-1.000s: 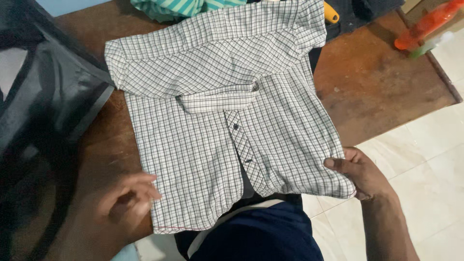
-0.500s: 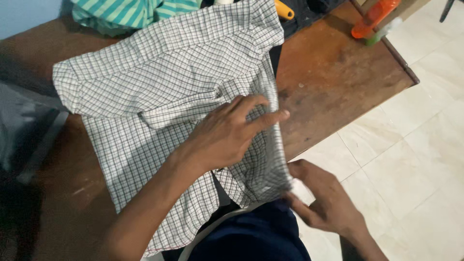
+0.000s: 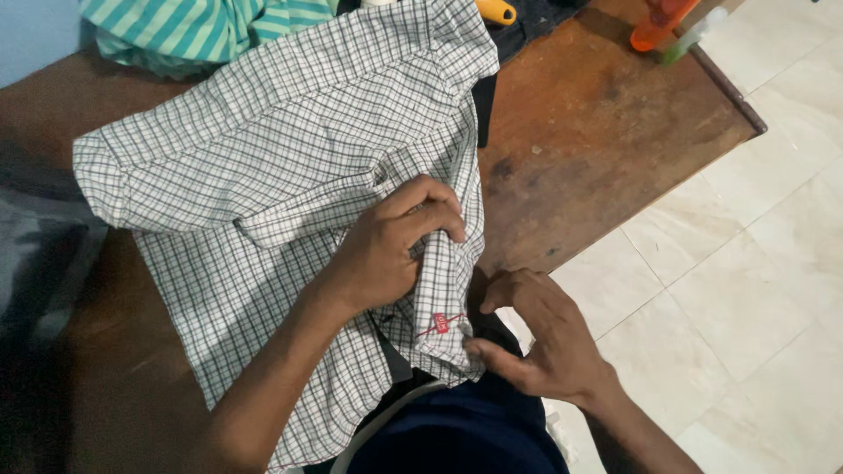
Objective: The person uses a lint roller to remove lint from a checkered shirt laid on a wooden table, then folds the shirt and places it into a black bag.
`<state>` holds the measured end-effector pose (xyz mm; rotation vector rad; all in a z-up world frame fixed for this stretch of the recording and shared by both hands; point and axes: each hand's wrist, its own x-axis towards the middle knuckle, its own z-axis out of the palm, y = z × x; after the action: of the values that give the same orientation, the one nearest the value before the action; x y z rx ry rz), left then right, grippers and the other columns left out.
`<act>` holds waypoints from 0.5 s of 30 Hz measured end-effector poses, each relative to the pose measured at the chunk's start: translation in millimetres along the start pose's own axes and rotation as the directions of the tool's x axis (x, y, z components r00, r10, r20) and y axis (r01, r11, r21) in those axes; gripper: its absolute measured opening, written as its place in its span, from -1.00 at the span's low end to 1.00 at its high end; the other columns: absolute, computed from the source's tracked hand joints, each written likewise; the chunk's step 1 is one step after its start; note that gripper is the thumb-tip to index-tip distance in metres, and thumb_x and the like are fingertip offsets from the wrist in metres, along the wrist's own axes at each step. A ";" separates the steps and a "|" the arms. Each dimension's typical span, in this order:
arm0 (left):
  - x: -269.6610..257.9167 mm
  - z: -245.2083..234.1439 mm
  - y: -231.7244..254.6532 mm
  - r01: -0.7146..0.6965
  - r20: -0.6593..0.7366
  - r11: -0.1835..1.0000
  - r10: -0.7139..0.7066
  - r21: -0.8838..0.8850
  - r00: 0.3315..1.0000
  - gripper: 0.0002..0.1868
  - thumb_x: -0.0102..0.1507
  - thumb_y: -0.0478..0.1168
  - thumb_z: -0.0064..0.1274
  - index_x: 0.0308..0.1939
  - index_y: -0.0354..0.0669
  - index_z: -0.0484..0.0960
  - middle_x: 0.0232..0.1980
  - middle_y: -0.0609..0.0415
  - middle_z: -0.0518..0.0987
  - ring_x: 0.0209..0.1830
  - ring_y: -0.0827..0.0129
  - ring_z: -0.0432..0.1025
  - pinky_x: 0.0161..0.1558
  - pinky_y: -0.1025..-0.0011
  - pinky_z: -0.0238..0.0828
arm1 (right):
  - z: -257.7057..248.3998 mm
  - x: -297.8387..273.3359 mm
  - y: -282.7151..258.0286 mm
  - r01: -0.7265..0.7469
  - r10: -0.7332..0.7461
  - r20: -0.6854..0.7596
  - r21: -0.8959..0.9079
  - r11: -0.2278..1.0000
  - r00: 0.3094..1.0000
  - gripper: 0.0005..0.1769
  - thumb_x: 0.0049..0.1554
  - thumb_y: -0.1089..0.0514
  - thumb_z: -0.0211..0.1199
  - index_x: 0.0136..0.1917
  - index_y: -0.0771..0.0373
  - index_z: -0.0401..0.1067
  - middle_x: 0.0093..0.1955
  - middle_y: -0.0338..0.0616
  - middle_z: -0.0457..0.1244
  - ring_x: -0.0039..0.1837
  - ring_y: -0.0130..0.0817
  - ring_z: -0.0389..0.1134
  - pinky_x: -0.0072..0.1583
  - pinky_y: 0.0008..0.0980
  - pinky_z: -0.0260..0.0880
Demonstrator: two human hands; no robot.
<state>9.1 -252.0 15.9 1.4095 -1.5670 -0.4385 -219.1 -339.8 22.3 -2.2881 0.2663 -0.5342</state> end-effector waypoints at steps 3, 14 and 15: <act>3.8 8.0 1.2 -0.009 -0.016 1.000 0.009 -0.012 1.000 -0.72 0.15 -0.56 0.07 -0.14 -0.16 0.62 0.05 0.15 0.53 0.06 0.35 0.55 0.04 0.45 0.59 | 5.7 1.5 -2.1 0.050 -0.049 -0.008 0.046 0.998 0.999 -0.66 -0.02 0.15 0.45 -0.05 0.33 0.41 -0.05 -0.01 0.31 0.04 -0.10 0.39 0.09 -0.24 0.39; 26.4 9.5 -83.7 0.033 0.074 0.676 -0.128 0.736 0.989 -0.32 0.44 0.22 -0.23 0.48 -0.15 0.31 0.62 -0.01 0.16 0.63 0.11 -0.01 0.56 -0.05 -0.16 | -3.0 -81.3 63.0 -0.500 0.643 -0.066 0.569 0.653 0.763 -0.67 0.25 0.22 0.23 -0.31 0.46 0.49 -0.38 -0.27 0.26 -0.27 -0.57 0.18 -0.22 -0.43 0.20; 23.8 10.3 -89.7 0.035 0.078 0.669 -0.137 0.743 0.988 -0.33 0.44 0.22 -0.25 0.48 -0.13 0.32 0.62 0.01 0.16 0.63 0.11 0.00 0.55 -0.07 -0.17 | -8.6 -87.3 67.8 -0.597 0.673 0.002 0.464 0.655 0.740 -0.68 0.22 0.22 0.23 -0.33 0.45 0.50 -0.40 -0.23 0.29 -0.29 -0.54 0.21 -0.23 -0.41 0.24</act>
<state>54.5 -301.2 -49.2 2.1135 -1.8938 0.1054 -302.7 -362.1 -47.1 -1.5536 0.9104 -0.3612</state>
